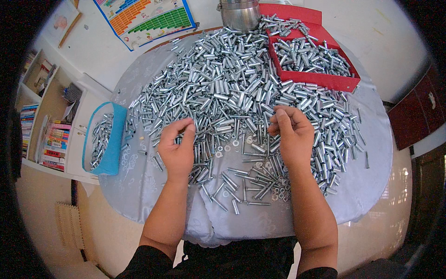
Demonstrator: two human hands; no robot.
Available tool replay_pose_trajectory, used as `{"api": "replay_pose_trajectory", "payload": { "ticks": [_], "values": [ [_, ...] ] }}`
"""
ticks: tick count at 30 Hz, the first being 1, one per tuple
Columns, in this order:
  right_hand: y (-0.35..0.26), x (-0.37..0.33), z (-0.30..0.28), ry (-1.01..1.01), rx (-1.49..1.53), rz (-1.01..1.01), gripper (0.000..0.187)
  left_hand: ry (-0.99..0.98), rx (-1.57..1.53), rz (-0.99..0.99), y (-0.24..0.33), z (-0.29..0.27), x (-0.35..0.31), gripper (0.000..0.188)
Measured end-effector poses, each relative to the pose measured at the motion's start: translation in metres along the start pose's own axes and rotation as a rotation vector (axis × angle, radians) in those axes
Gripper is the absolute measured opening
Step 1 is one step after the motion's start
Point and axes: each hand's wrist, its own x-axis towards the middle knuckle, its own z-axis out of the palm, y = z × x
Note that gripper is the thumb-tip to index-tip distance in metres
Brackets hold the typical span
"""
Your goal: The person repeatedly picks up small metal bolts and washers from a large pile on a table. They insert the washers onto the bolts by hand and place the assembled units into a red box. The process is continuous and repetitive throughout the clip.
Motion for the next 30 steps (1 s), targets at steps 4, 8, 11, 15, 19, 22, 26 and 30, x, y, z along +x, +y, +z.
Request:
{"api": "replay_pose_trajectory", "payload": {
  "ticks": [4, 8, 11, 15, 19, 22, 26, 30],
  "values": [
    [-0.001, -0.001, 0.0, 0.0, -0.012, -0.015, 0.019, -0.206, 0.313, 0.273, 0.001, 0.0, 0.002, 0.018],
    [-0.001, -0.001, -0.001, 0.006, 0.006, -0.026, 0.019, -0.334, 0.476, 0.323, -0.001, 0.004, -0.003, 0.018],
    [-0.001, -0.001, -0.001, 0.004, 0.005, -0.024, 0.019, -0.343, 0.513, 0.337, 0.001, 0.006, -0.004, 0.017],
    [0.001, 0.0, -0.002, 0.007, -0.006, -0.031, 0.02, -0.346, 0.491, 0.335, -0.003, 0.008, -0.005, 0.015],
    [0.002, 0.001, -0.003, 0.001, -0.021, -0.025, 0.019, -0.304, 0.381, 0.308, 0.001, 0.01, -0.004, 0.013],
    [0.005, -0.001, -0.002, -0.017, -0.312, -0.192, 0.014, -0.261, 0.221, 0.296, 0.005, 0.01, -0.006, 0.009],
    [0.003, 0.0, 0.003, -0.231, -0.803, -0.719, 0.011, -0.328, -0.17, -0.101, 0.001, 0.013, -0.016, 0.012],
    [0.013, -0.007, 0.006, -0.375, -1.017, -0.732, 0.016, -0.352, -0.346, -0.229, 0.008, 0.014, -0.019, 0.016]
  ]
}}
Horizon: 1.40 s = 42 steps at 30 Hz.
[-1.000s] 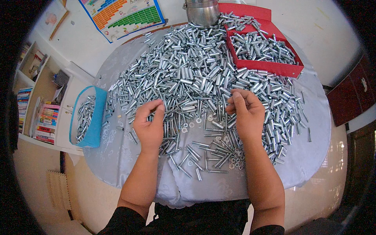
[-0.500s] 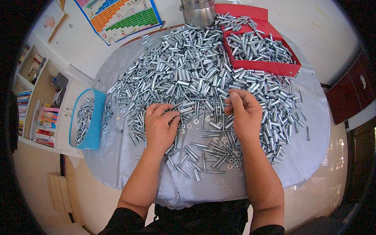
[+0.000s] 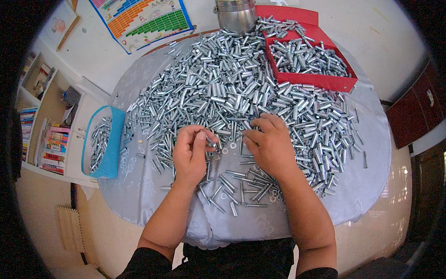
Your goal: The person repeatedly picks up small metal bolts and washers from a large pile on a table. They insert the washers onto the bolts by hand and place the assembled units into a red box. The process is continuous and repetitive throughout the clip.
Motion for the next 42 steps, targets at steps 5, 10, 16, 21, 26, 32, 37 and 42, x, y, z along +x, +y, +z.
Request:
{"api": "replay_pose_trajectory", "payload": {
  "ticks": [5, 10, 16, 21, 26, 32, 37, 42],
  "values": [
    [-0.002, -0.002, 0.005, -0.083, -0.105, 0.031, 0.018, -0.008, -0.174, -0.168, 0.011, 0.002, -0.001, 0.019],
    [-0.005, -0.003, 0.005, -0.09, -0.148, 0.019, 0.018, -0.013, -0.264, -0.189, 0.002, 0.003, 0.0, 0.024],
    [0.0, 0.001, 0.003, -0.037, 0.0, 0.007, 0.014, -0.106, -0.146, -0.158, -0.01, -0.001, -0.002, 0.03],
    [-0.007, 0.001, -0.002, 0.081, 0.204, 0.197, 0.02, -0.143, -0.069, -0.224, 0.009, 0.001, -0.002, 0.026],
    [-0.016, 0.007, 0.0, 0.185, 0.536, 0.355, 0.03, -0.175, -0.075, -0.169, 0.0, 0.002, -0.005, 0.024],
    [-0.014, 0.002, 0.0, 0.105, 0.763, 0.423, 0.033, -0.195, -0.033, -0.131, -0.003, 0.004, -0.005, 0.024],
    [-0.02, 0.006, -0.002, 0.118, 0.726, 0.388, 0.029, -0.176, 0.142, -0.037, 0.003, 0.0, -0.004, 0.019],
    [-0.012, 0.003, -0.003, 0.061, 0.692, 0.375, 0.026, -0.148, 0.224, 0.081, 0.01, 0.0, -0.001, 0.016]
  ]
}}
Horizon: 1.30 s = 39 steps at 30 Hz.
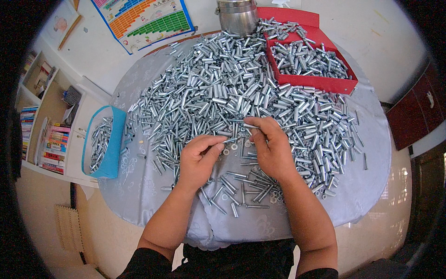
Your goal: The person repeatedly picks up small metal bolts and washers from a large pile on a table. They insert the washers onto the bolts by hand and place the assembled units into a red box. The process is continuous and repetitive throughout the clip.
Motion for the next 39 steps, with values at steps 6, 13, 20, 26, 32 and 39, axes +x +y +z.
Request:
{"api": "replay_pose_trajectory", "payload": {
  "ticks": [6, 13, 20, 26, 32, 39],
  "values": [
    [0.011, -0.001, 0.003, 0.067, 0.09, 0.157, 0.026, 0.036, -0.122, -0.116, -0.005, 0.001, -0.003, 0.019],
    [-0.001, 0.001, 0.006, 0.103, 0.16, 0.152, 0.017, 0.03, -0.213, -0.135, -0.014, 0.001, -0.003, 0.024],
    [0.005, 0.0, 0.003, 0.138, 0.175, 0.143, 0.016, -0.007, -0.221, -0.228, -0.004, 0.002, -0.002, 0.024],
    [0.014, -0.002, 0.001, 0.152, -0.011, 0.063, 0.019, -0.009, -0.238, -0.221, -0.005, 0.002, -0.003, 0.024],
    [0.005, 0.001, 0.003, 0.127, 0.138, 0.091, 0.019, -0.004, -0.268, -0.222, -0.005, 0.002, -0.003, 0.024],
    [0.009, 0.002, 0.007, 0.076, 0.298, 0.019, 0.019, 0.001, -0.252, -0.206, -0.005, 0.002, -0.003, 0.023]
  ]
}}
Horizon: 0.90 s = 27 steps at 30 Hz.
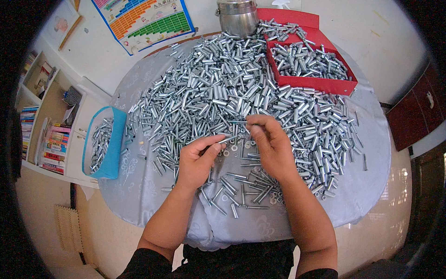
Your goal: The person repeatedly picks up small metal bolts and washers from a large pile on a table. They insert the washers onto the bolts by hand and place the assembled units into a red box. The process is continuous and repetitive throughout the clip.
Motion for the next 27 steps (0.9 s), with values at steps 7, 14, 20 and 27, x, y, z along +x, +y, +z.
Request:
{"api": "replay_pose_trajectory", "payload": {
  "ticks": [7, 14, 20, 27],
  "values": [
    [-0.012, -0.003, 0.001, -0.006, 0.033, 0.185, 0.013, 0.004, -0.002, -0.009, 0.0, 0.001, -0.001, 0.023],
    [-0.008, -0.003, 0.001, 0.015, 0.003, 0.207, 0.013, 0.001, -0.022, -0.017, 0.002, 0.0, -0.001, 0.023],
    [-0.006, -0.002, 0.001, -0.057, 0.037, 0.248, 0.017, -0.021, -0.033, -0.038, 0.003, -0.001, -0.001, 0.022],
    [-0.009, -0.006, 0.007, -0.056, 0.127, 0.276, 0.015, -0.064, -0.18, -0.154, 0.0, 0.002, -0.002, 0.027]
  ]
}}
